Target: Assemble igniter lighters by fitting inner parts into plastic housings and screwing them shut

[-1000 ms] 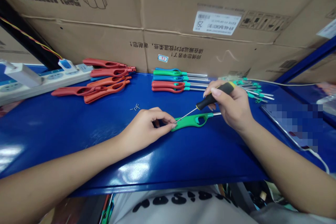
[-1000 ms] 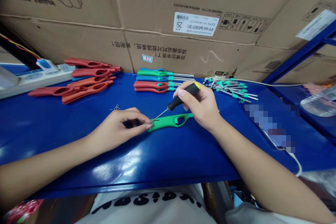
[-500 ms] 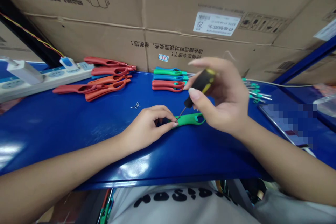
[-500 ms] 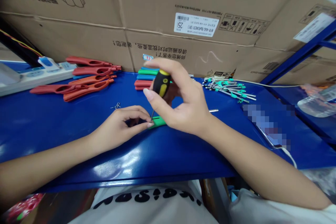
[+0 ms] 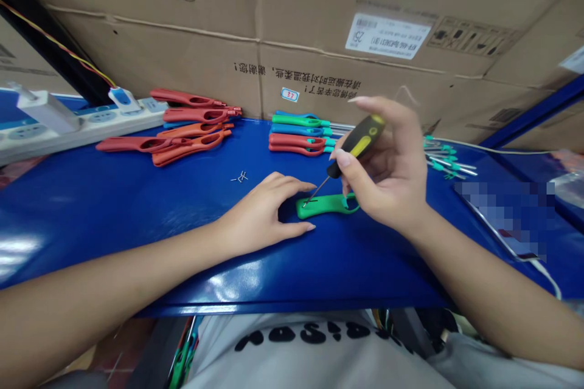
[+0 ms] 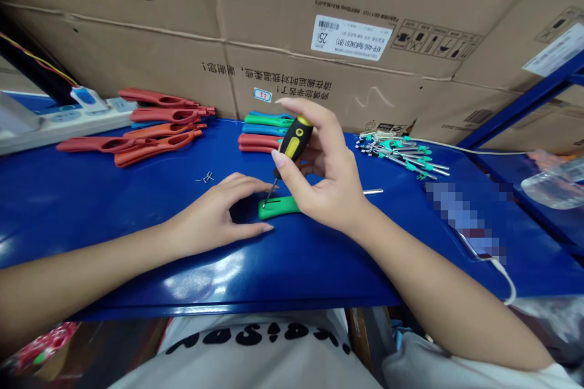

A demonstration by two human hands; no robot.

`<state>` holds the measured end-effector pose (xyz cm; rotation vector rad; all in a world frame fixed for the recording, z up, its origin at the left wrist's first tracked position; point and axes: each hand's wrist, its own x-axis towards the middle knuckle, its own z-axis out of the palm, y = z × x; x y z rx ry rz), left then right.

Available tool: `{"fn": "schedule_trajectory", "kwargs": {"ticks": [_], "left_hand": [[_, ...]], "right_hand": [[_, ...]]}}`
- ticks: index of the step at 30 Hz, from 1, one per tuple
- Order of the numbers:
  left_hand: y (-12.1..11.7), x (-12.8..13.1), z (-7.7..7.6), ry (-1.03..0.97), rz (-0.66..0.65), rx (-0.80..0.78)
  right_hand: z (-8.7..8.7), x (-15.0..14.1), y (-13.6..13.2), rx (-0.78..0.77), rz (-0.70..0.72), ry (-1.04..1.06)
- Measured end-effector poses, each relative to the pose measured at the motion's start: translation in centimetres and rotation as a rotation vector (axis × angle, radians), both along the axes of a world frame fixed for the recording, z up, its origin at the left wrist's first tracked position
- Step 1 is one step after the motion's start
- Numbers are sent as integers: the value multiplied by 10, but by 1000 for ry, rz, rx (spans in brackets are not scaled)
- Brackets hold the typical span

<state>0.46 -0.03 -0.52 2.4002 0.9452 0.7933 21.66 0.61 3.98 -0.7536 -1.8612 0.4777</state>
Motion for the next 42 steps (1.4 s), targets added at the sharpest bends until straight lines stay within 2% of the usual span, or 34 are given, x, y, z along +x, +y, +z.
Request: {"fn": "schedule_trajectory", "kwargs": {"ticks": [11,25,42], "left_hand": [[0,0,-1,15,-23,-85],[1,-1,-5,6,-19,-86],[1,0,-4,12,-15,-96]], "right_hand": [[-7,1,3,-22,35,-25],[-7,-2,-2,24,50,-14],[-8,-2,-2,8,23,-27]]}}
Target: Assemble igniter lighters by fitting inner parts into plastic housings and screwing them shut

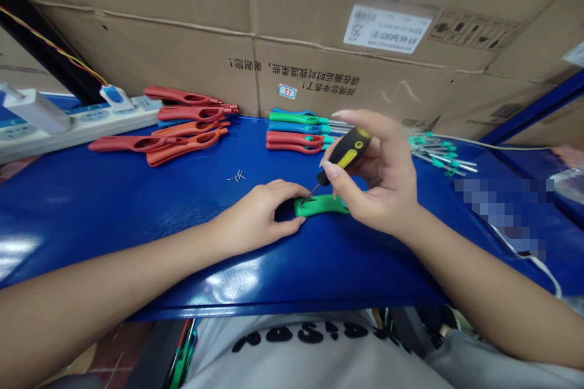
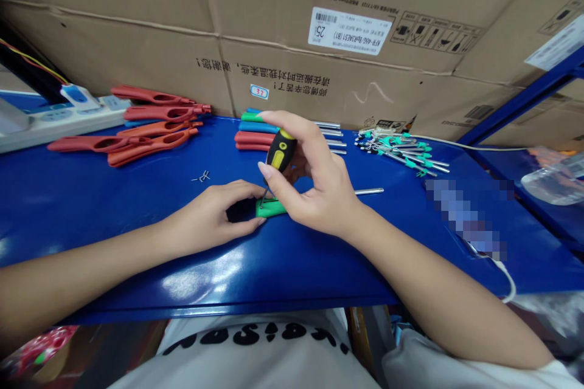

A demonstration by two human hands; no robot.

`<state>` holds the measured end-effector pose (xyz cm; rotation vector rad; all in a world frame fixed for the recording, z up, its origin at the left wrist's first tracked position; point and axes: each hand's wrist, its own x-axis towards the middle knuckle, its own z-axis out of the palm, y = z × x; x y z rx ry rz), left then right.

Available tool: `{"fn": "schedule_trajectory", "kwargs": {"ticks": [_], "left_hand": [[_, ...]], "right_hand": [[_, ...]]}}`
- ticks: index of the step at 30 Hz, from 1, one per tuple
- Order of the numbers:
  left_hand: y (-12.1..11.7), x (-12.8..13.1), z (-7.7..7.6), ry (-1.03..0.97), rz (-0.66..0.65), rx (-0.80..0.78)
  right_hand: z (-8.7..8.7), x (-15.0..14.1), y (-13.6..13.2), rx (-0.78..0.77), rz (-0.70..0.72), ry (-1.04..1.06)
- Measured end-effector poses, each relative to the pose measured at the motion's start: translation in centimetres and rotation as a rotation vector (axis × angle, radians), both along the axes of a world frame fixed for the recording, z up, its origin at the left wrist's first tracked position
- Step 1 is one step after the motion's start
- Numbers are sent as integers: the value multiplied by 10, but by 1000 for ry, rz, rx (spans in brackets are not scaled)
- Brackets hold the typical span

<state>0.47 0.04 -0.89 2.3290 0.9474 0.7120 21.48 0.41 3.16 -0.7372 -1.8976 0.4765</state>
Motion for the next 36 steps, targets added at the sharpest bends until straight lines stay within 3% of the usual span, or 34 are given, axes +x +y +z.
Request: {"fn": "schedule_trajectory", "kwargs": {"ticks": [21,28,34,36], "left_hand": [[0,0,1,12,-17,3],[0,1,2,-3,-18,-23],[0,1,0,-20,-18,-15],[-1,2,-1,-27,-33,-23]], "right_hand": [[0,2,1,28,32,-43],[12,8,5,-92,162,-166],[9,8,11,185,-76,-237],[11,7,10,189,-105,-268]]}}
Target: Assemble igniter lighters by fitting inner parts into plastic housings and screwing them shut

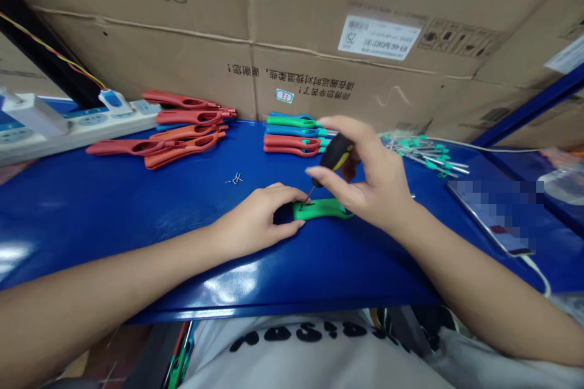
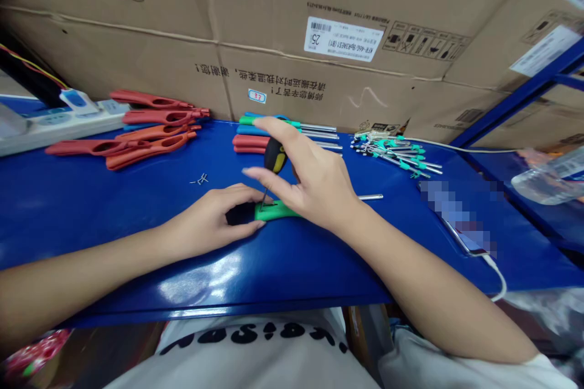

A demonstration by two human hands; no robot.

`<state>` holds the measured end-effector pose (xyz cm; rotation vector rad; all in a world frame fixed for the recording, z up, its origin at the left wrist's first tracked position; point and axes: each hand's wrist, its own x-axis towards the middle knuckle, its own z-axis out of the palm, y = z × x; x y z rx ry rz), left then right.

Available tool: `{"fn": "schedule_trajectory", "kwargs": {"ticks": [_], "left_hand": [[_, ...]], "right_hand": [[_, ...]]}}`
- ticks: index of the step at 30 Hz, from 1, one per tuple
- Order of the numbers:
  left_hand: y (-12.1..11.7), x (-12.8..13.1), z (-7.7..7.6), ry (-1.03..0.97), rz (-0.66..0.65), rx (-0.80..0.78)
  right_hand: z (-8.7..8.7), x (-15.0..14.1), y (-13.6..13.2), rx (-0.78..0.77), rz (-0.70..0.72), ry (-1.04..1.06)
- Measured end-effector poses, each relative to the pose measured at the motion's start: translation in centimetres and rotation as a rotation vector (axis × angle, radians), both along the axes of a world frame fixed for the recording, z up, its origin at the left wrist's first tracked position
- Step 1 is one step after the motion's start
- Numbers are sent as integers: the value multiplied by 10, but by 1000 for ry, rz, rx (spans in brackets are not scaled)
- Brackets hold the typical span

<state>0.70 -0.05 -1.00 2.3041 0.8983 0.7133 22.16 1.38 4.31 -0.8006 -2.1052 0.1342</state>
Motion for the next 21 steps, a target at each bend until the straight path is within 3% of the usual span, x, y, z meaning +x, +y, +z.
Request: {"fn": "schedule_trajectory", "kwargs": {"ticks": [4,9,14,19,21], "left_hand": [[-3,2,-1,-6,-41,-21],[-5,3,-1,-6,-73,11],[-5,4,-1,1,-100,29],[-5,4,-2,3,-112,43],[-5,4,-2,6,-116,37]], "right_hand": [[9,-2,-4,-108,63,-44],[16,-3,-6,108,2,-79],[19,-3,-7,-88,115,-93],[21,3,-5,133,30,-124],[25,5,-6,49,94,-153]]}}
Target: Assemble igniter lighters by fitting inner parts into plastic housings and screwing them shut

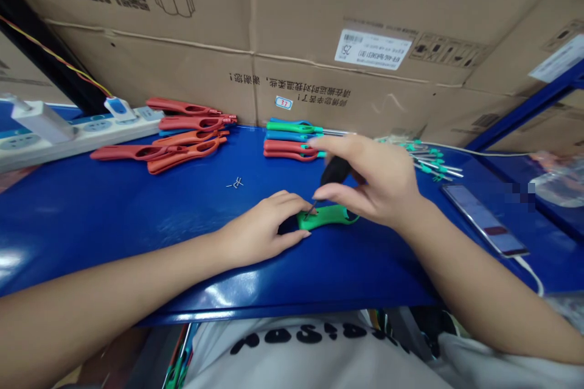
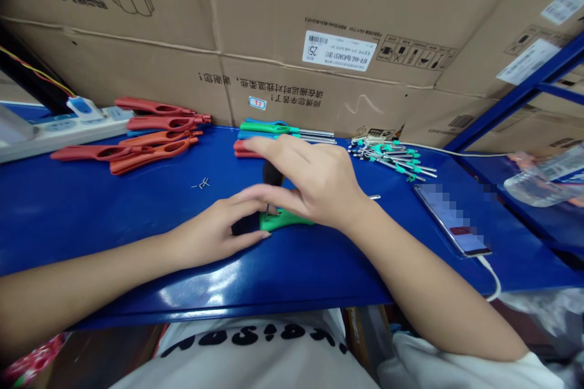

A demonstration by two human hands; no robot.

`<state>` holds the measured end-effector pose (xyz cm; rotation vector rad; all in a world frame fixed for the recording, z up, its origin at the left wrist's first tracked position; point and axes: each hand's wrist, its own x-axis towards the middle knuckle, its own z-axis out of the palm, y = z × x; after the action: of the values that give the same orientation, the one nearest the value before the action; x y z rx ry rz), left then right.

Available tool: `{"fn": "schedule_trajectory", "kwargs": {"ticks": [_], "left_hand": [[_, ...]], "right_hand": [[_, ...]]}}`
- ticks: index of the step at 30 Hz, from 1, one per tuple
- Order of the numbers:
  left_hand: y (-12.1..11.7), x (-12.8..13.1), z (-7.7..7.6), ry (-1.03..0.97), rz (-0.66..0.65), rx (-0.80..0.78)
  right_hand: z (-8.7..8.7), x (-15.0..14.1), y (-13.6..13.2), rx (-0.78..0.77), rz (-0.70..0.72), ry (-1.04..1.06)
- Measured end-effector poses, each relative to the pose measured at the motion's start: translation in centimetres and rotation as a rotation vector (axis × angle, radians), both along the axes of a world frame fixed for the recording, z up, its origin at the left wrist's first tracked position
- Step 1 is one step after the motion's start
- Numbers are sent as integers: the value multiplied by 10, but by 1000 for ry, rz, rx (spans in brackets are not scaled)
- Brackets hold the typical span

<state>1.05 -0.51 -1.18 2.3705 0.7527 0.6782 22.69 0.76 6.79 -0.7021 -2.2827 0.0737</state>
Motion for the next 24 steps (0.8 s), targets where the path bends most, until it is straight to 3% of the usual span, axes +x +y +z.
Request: {"fn": "schedule_trajectory", "kwargs": {"ticks": [3,5,9,11,15,20,24], "left_hand": [[0,0,1,10,0,2],[0,0,1,18,5,6],[0,1,2,22,16,14],[0,1,2,24,12,13],[1,0,2,29,-7,29],[2,-1,2,22,-24,60],[3,0,4,28,-26,64]], "right_hand": [[5,2,-2,-280,125,5],[6,2,-2,-229,94,21],[1,0,2,148,-120,15],[1,-1,2,108,-92,3],[4,-1,-2,-153,95,-8],[3,-1,-2,83,-18,-19],[-2,-2,2,-141,44,20]]}}
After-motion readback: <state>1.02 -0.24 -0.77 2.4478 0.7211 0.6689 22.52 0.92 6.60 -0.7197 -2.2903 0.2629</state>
